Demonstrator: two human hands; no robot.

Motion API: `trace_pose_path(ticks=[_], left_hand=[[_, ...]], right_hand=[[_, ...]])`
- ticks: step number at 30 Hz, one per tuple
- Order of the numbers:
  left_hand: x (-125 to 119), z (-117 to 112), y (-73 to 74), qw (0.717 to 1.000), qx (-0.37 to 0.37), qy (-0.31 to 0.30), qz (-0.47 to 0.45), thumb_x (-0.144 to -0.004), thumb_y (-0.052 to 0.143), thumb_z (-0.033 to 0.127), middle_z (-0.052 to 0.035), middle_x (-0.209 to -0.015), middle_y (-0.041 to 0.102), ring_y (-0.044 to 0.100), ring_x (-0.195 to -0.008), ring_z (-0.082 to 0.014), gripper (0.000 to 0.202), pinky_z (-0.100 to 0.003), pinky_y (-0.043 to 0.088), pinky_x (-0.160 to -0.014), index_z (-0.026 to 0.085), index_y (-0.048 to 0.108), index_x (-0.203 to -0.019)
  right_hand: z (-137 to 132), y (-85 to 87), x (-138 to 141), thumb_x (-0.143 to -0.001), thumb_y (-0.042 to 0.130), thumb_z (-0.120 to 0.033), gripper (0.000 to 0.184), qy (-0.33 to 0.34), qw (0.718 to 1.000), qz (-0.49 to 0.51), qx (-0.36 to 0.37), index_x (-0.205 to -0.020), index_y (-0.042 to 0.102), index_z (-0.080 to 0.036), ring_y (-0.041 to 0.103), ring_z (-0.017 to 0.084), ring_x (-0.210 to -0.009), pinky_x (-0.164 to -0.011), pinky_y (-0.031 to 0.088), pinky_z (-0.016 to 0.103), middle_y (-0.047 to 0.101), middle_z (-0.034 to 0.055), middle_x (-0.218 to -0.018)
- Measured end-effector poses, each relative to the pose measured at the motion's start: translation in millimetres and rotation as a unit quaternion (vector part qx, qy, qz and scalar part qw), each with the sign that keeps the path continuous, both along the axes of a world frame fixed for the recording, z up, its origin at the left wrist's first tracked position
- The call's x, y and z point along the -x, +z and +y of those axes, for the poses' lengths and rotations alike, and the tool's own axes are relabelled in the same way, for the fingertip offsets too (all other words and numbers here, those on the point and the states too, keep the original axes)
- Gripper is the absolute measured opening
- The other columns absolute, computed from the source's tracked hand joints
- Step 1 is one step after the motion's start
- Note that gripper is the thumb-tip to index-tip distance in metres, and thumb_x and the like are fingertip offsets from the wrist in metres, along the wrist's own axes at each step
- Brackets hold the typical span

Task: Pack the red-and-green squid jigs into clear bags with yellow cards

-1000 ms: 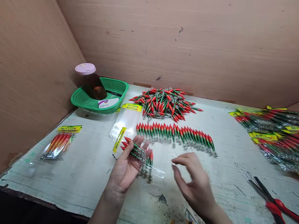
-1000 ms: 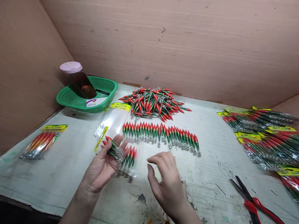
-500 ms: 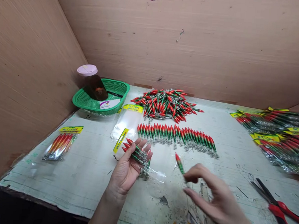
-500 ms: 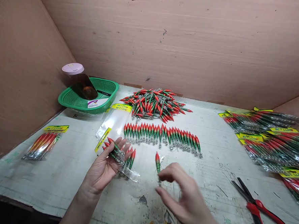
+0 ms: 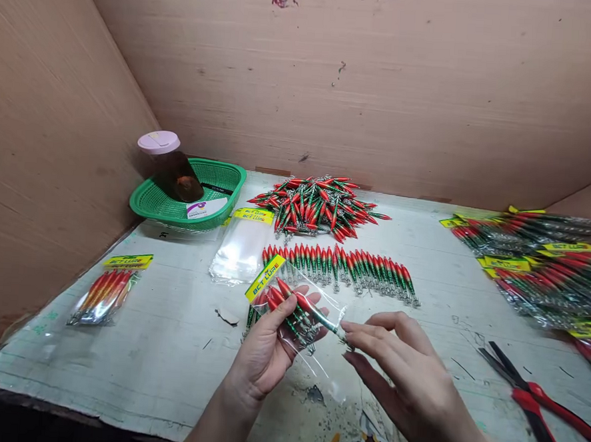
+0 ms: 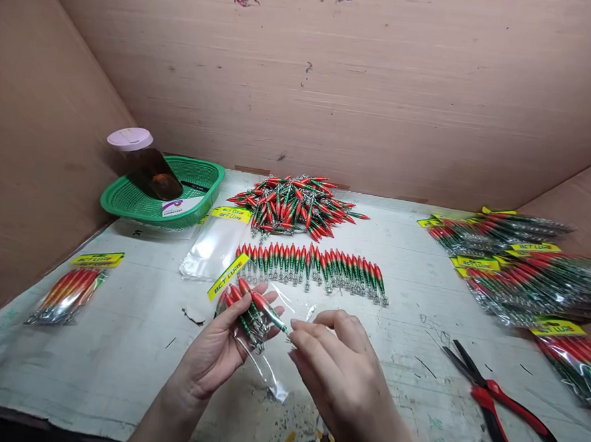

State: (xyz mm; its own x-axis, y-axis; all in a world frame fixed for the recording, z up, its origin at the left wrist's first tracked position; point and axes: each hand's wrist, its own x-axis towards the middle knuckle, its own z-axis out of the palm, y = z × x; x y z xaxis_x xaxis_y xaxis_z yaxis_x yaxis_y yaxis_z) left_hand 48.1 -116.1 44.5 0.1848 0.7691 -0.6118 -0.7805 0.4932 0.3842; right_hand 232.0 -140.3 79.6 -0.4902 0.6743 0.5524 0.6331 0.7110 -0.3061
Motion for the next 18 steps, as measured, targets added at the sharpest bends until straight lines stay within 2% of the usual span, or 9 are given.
trace_pose_path(ticks=[2, 4, 8, 11, 13, 15, 18], left_hand=[[-2, -2, 1.1, 1.0, -0.001, -0.008, 0.005, -0.088, 0.058, 0.016, -0.0112, -0.098, 0.074, 0.072, -0.081, -0.022, 0.021, -0.036, 0.061, -0.069, 0.012, 0.064, -0.107], [-2, -3, 2.7, 1.0, -0.002, -0.01, 0.007, -0.088, 0.058, 0.017, -0.0118, -0.1, 0.074, 0.072, -0.081, -0.0219, 0.021, -0.035, 0.061, -0.068, 0.012, 0.064, -0.108], [-3, -6, 4.9, 1.0, -0.01, -0.025, 0.005, -0.087, 0.059, 0.017, -0.0123, -0.098, 0.074, 0.072, -0.082, -0.023, 0.022, -0.034, 0.06, -0.069, 0.011, 0.065, -0.107], [-6, -8, 3.4, 0.999, -0.03, -0.034, -0.008, -0.085, 0.061, 0.016, -0.0118, -0.094, 0.075, 0.072, -0.082, -0.0234, 0.02, -0.036, 0.06, -0.073, 0.01, 0.066, -0.104], [-8, -8, 1.8, 0.999, -0.03, -0.034, -0.021, -0.085, 0.061, 0.015, -0.0121, -0.096, 0.075, 0.072, -0.082, -0.0233, 0.02, -0.036, 0.06, -0.074, 0.01, 0.066, -0.103], [-3, -5, 1.2, 0.999, -0.01, -0.018, -0.028, -0.087, 0.059, 0.015, -0.0119, -0.098, 0.075, 0.072, -0.082, -0.0229, 0.02, -0.035, 0.061, -0.071, 0.01, 0.066, -0.105], [20, 1, 3.5, 0.998, 0.002, 0.053, -0.015, -0.091, 0.05, 0.013, -0.0097, -0.097, 0.075, 0.073, -0.081, -0.0224, 0.021, -0.034, 0.062, -0.067, 0.011, 0.064, -0.107]], right_hand=[[-1, -3.0, 1, -0.085, 0.056, -0.005, 0.021, -0.002, 0.999, -0.01, -0.038, -0.102, 0.064, -0.012, 0.054, 0.023, -0.089, -0.076, 0.045, 0.036, 0.069, 0.0119, -0.097], [-1, -3.9, 2, -0.084, 0.056, -0.003, 0.022, 0.002, 0.998, -0.008, -0.056, -0.103, 0.065, -0.011, 0.052, 0.023, -0.087, -0.075, 0.043, 0.037, 0.067, 0.0128, -0.091], [-1, -3.1, 7, -0.085, 0.057, -0.004, 0.019, -0.013, 0.998, 0.024, -0.051, -0.099, 0.065, -0.014, 0.048, 0.018, -0.076, -0.073, 0.036, 0.035, 0.062, 0.0054, -0.075], [0, -2.9, 15, -0.085, 0.059, -0.006, 0.013, -0.042, 0.997, 0.045, -0.041, -0.085, 0.063, -0.018, 0.048, 0.017, -0.073, -0.074, 0.032, 0.036, 0.06, 0.0008, -0.068], [1, -2.6, 18, -0.084, 0.06, -0.006, 0.016, -0.059, 0.996, 0.052, -0.047, -0.075, 0.058, -0.019, 0.047, 0.016, -0.071, -0.073, 0.03, 0.035, 0.056, -0.0004, -0.065], [3, -2.2, 19, -0.083, 0.063, -0.008, 0.016, -0.064, 0.994, 0.076, -0.041, -0.074, 0.056, -0.019, 0.048, 0.016, -0.071, -0.071, 0.031, 0.035, 0.054, -0.0001, -0.067], [10, -7.3, 15, -0.082, 0.065, -0.013, 0.012, -0.068, 0.986, 0.154, 0.005, -0.088, 0.057, -0.02, 0.051, 0.018, -0.078, -0.07, 0.039, 0.035, 0.055, 0.003, -0.081]])
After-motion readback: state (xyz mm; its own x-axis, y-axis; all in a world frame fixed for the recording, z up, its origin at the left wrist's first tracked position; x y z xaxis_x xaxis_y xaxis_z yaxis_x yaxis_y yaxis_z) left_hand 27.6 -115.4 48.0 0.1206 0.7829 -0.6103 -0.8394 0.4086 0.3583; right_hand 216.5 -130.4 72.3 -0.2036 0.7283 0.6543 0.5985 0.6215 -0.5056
